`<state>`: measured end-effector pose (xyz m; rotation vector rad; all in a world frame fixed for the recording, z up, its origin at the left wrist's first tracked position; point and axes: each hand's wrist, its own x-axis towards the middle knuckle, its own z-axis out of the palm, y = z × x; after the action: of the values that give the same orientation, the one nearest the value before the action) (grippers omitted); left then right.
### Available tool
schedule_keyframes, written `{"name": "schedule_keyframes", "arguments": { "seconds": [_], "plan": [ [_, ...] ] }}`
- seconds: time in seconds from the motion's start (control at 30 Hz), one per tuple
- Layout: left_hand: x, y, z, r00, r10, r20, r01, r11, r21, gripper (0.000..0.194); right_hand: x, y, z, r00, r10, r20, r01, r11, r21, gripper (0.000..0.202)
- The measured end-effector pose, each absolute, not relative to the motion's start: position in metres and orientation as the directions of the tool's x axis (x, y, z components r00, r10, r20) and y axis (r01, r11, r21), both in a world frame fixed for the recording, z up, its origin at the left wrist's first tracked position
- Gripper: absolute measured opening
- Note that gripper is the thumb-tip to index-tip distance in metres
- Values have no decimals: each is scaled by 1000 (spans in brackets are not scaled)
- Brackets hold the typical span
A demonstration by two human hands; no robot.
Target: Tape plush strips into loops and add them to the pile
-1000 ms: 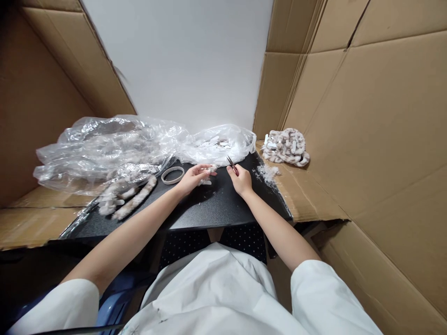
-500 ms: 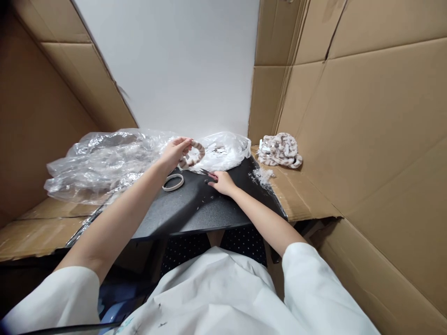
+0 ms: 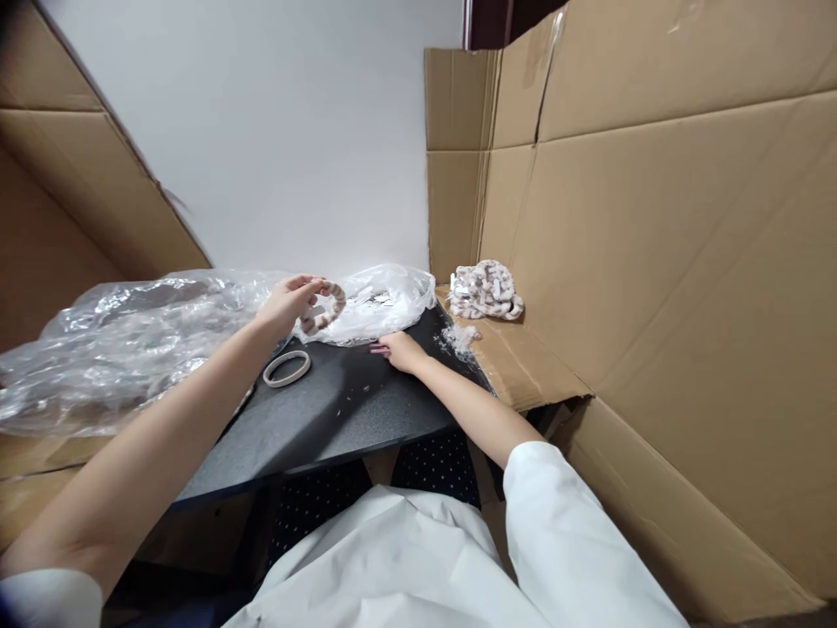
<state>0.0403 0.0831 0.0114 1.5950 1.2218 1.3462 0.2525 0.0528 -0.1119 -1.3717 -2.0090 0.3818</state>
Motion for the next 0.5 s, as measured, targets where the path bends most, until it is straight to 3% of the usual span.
{"name": "schedule_keyframes", "arguments": {
  "seconds": [0.2, 0.3, 0.4, 0.5],
  "plan": [
    [89, 93, 18, 64, 947, 315, 194, -322, 927, 33, 354, 32, -92, 56, 886, 460, 807, 231, -543, 8],
    [142, 110, 31, 222, 891, 397, 231, -444, 866, 36, 400, 9, -95, 193, 798, 572, 812, 198, -550, 15],
    [207, 128, 46, 377, 742, 554, 356, -669, 653, 21, 439, -12, -107, 273, 738, 618, 826, 150, -544, 21],
    [271, 138, 46, 533, 614, 582, 452, -788, 417, 25, 459, -26, -117, 334, 758, 560, 879, -37, -475, 22]
  ]
}}
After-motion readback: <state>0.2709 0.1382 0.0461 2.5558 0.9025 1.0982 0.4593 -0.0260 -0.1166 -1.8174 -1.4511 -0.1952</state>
